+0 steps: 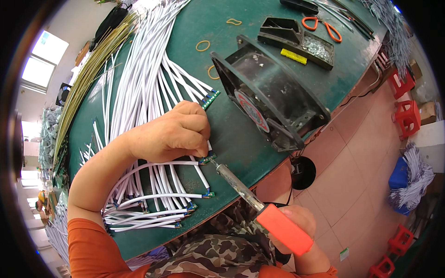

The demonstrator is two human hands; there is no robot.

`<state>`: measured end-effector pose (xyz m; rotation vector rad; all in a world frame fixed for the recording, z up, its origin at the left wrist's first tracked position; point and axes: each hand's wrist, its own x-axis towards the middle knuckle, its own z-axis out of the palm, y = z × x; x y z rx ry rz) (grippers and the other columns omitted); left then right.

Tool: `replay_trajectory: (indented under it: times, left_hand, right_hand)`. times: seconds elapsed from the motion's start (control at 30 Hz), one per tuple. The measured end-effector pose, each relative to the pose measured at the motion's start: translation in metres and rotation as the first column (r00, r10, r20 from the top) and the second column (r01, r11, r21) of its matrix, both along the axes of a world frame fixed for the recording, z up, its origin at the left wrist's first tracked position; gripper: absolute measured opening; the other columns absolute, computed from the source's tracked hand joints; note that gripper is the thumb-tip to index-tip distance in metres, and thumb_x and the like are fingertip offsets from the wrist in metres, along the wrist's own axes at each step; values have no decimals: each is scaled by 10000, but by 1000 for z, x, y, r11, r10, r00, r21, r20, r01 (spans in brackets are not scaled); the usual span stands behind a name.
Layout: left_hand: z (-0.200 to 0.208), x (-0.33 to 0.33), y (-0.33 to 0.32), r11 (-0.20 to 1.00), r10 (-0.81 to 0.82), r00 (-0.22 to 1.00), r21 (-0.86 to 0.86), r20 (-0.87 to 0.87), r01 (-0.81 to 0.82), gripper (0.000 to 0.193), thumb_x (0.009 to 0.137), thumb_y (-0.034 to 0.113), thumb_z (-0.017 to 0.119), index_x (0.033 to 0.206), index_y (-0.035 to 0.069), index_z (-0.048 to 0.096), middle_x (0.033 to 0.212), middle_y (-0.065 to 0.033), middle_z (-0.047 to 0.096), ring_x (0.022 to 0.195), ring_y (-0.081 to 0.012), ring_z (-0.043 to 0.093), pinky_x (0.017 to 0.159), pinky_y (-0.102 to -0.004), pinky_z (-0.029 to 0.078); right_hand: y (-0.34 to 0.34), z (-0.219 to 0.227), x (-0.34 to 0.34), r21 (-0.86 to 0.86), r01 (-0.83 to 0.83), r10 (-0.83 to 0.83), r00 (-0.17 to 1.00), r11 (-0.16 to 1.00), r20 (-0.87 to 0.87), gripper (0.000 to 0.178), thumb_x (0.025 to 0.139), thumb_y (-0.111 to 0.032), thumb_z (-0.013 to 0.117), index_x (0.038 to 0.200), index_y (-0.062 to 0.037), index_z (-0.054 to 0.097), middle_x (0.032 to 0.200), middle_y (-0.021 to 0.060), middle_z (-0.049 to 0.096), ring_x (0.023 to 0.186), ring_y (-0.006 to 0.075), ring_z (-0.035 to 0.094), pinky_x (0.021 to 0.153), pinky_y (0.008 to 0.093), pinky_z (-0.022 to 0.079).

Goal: The person solders wires to small circuit boards using a soldering iron and gathers the bundle of wires together by hand.

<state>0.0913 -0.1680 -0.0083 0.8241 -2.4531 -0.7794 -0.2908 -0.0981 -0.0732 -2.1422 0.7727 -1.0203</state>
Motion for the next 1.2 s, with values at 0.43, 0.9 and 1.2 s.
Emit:
replay_trajectory:
  times: [0.43,0.9,1.2]
  left_hand:
    - [2,1,-3,999,-22,1000,39,8,21,97,851,56,767,875,131,710,932,-6,604,977,-260,578,936,-407,382]
    - [4,3,-4,997,-43,999,72,26,41,99,847,64,773,881,137,714,933,-2,601,987,-261,575,948,-410,377]
    - [4,2,-5,995,-51,998,82,27,48,107,842,65,779,880,140,714,936,2,607,991,-262,576,948,-413,376]
  right_hand:
    - [-2,-10,-2,27,-180,177,980,983,90,560,813,-137,744,1300,74,564,937,130,708,693,312,705,607,395,574]
    - [1,-16,-6,-10,-145,146,988,989,44,451,680,-18,697,1125,50,673,1145,139,648,652,304,675,574,400,568]
    - [-4,-8,-2,-57,-154,155,988,986,22,498,699,-14,693,1185,79,634,1100,131,668,643,302,666,561,392,549]
